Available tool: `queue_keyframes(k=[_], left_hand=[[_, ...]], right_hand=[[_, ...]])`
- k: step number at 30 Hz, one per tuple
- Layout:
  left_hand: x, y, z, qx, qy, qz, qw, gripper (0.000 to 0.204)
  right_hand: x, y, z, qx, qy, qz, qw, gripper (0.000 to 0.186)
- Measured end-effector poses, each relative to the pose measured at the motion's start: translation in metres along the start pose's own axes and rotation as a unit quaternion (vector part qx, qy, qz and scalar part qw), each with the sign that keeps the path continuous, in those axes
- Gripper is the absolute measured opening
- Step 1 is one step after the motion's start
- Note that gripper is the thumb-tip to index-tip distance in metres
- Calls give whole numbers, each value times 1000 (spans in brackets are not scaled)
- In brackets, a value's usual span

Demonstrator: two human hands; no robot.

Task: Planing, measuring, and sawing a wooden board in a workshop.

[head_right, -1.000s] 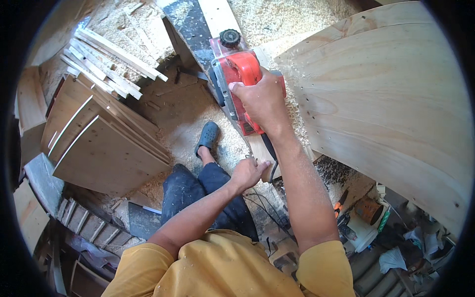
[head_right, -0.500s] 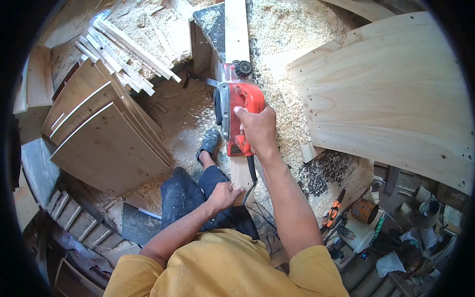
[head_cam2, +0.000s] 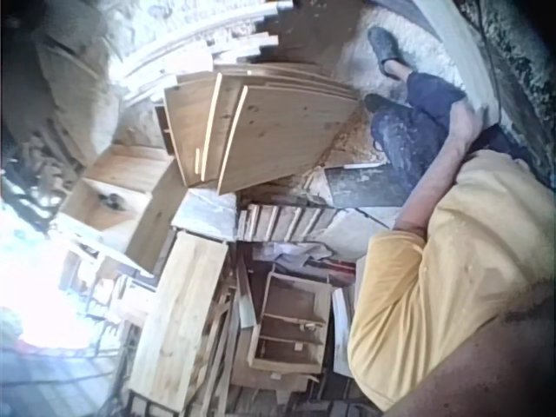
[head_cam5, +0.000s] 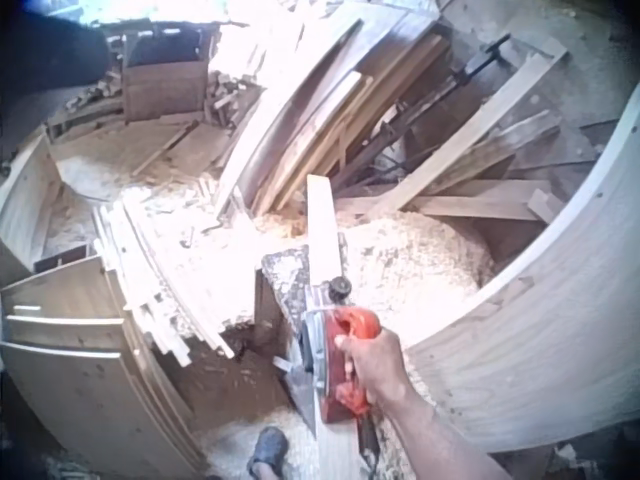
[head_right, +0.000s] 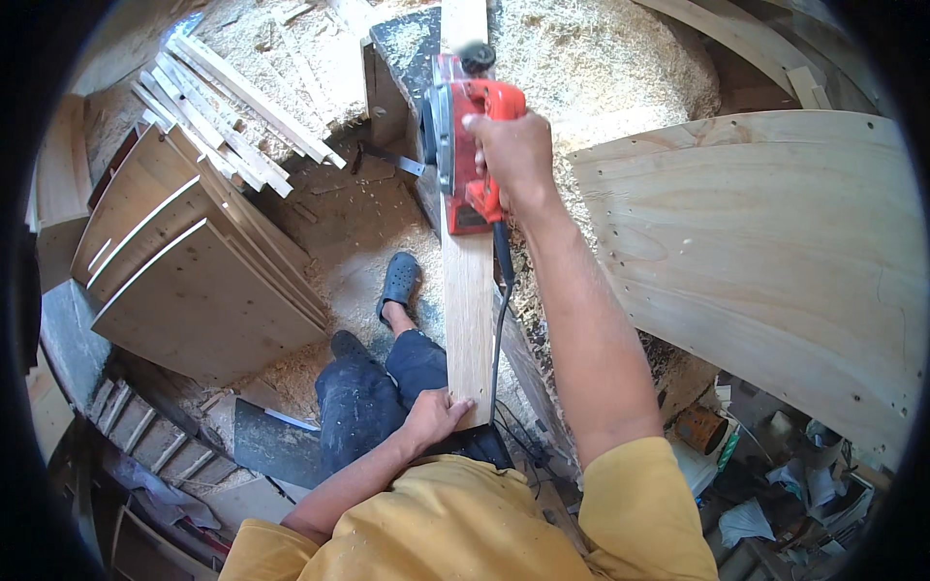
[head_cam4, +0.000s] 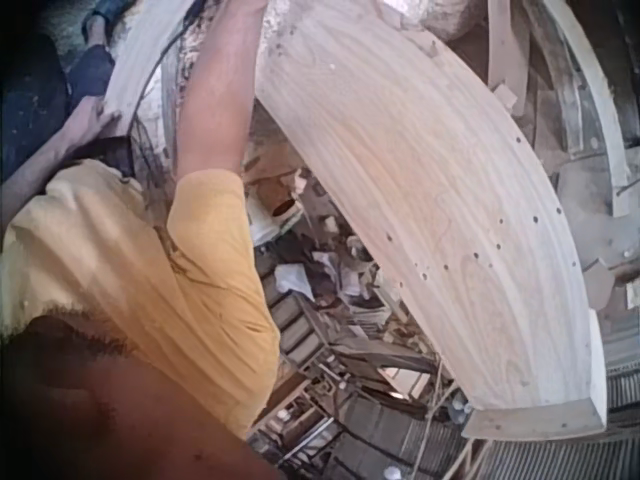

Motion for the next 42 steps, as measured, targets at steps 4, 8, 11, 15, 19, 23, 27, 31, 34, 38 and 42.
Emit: queue_keyframes(k=[4, 8, 11, 15, 19, 23, 27, 31, 34, 38, 42], left_hand=[[0, 3, 2, -5, 22, 10, 1000, 33], [-15, 9, -6, 51, 19, -19, 998, 39], [-34, 6, -10, 210, 24, -57, 976, 41], [-34, 12, -2, 316, -25, -42, 947, 39], [12, 56, 47, 268, -9, -74, 961, 38], [77, 84, 92, 193, -14, -95, 977, 40], [136, 81, 135, 200, 30, -95, 975, 40], [155, 76, 151, 175, 57, -110, 977, 39], [153, 75, 151, 176, 53, -118, 976, 39], [151, 76, 153, 175, 58, -132, 974, 38], [151, 73, 156, 172, 67, -136, 973, 37]], right_hand=[[-43, -7, 12, -6, -2, 19, 1000, 11], [-66, -17, 17, -34, 35, 51, 998, 11], [-70, -17, 14, -38, 24, 42, 998, 11], [-63, -23, 15, -58, 22, 38, 997, 9], [-28, -40, 11, -105, 15, 18, 994, 10], [42, -56, -13, -116, -22, -17, 993, 10], [111, -73, -30, -125, -45, -31, 991, 12], [127, -79, -24, -144, -24, -45, 988, 15], [108, -80, -20, -129, -28, -40, 990, 15], [66, -81, -13, -133, -17, -33, 990, 14], [16, -79, -2, -144, -34, -52, 988, 12]])
Point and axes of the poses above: each hand's wrist, its own x-axis away from the middle knuckle, its own y-axis out of the back of the hand, z = x × y, the point moved 8 cm from there along -x, towards the middle knuckle, and after that the axes turned 4 degrees about y, right-handed, at the moved point
